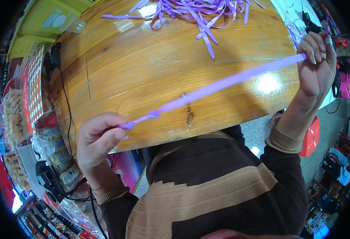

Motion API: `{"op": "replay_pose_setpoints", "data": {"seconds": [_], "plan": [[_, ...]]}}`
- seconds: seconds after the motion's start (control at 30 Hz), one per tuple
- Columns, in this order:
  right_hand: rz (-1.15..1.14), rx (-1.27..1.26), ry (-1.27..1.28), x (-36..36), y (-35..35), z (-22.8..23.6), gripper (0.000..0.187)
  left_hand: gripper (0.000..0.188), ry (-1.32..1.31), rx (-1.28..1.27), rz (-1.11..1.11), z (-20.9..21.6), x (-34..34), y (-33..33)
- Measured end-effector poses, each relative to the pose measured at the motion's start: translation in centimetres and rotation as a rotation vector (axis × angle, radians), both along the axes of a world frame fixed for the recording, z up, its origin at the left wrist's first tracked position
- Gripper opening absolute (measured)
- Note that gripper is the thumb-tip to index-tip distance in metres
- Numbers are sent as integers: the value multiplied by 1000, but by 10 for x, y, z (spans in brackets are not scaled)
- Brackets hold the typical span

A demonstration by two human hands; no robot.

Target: Tying decorative knots in long purple ribbons at a workbench.

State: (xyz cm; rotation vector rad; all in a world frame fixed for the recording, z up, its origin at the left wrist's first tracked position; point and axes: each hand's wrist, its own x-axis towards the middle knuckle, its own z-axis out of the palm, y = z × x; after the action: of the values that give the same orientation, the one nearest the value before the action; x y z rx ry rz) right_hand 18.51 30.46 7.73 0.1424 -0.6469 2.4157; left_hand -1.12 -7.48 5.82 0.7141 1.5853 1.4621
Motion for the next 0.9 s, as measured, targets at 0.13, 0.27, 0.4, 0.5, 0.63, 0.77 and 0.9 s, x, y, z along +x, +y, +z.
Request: {"op": "replay_pose_setpoints", "data": {"seconds": [0.13,0.27,0.4,0.5,0.63,0.77,0.9], "plan": [[-134,17,-59,23,17,-4,13,22,160,37,111,2,-11,-25],[-185,17,-91,36,26,-7,13,25,283,83,224,1,-29,-48],[-258,0,-140,42,34,-14,13,25,293,42,307,-4,-46,-73],[-347,-26,-191,45,40,-20,14,24,308,52,368,-10,-56,-83],[-337,-42,-189,48,45,-24,14,21,326,157,378,-17,-64,-87],[-335,-38,-207,48,45,-22,14,21,330,236,397,-17,-70,-90],[-311,-36,-206,49,47,-21,14,20,269,320,386,-17,-74,-93]]}}
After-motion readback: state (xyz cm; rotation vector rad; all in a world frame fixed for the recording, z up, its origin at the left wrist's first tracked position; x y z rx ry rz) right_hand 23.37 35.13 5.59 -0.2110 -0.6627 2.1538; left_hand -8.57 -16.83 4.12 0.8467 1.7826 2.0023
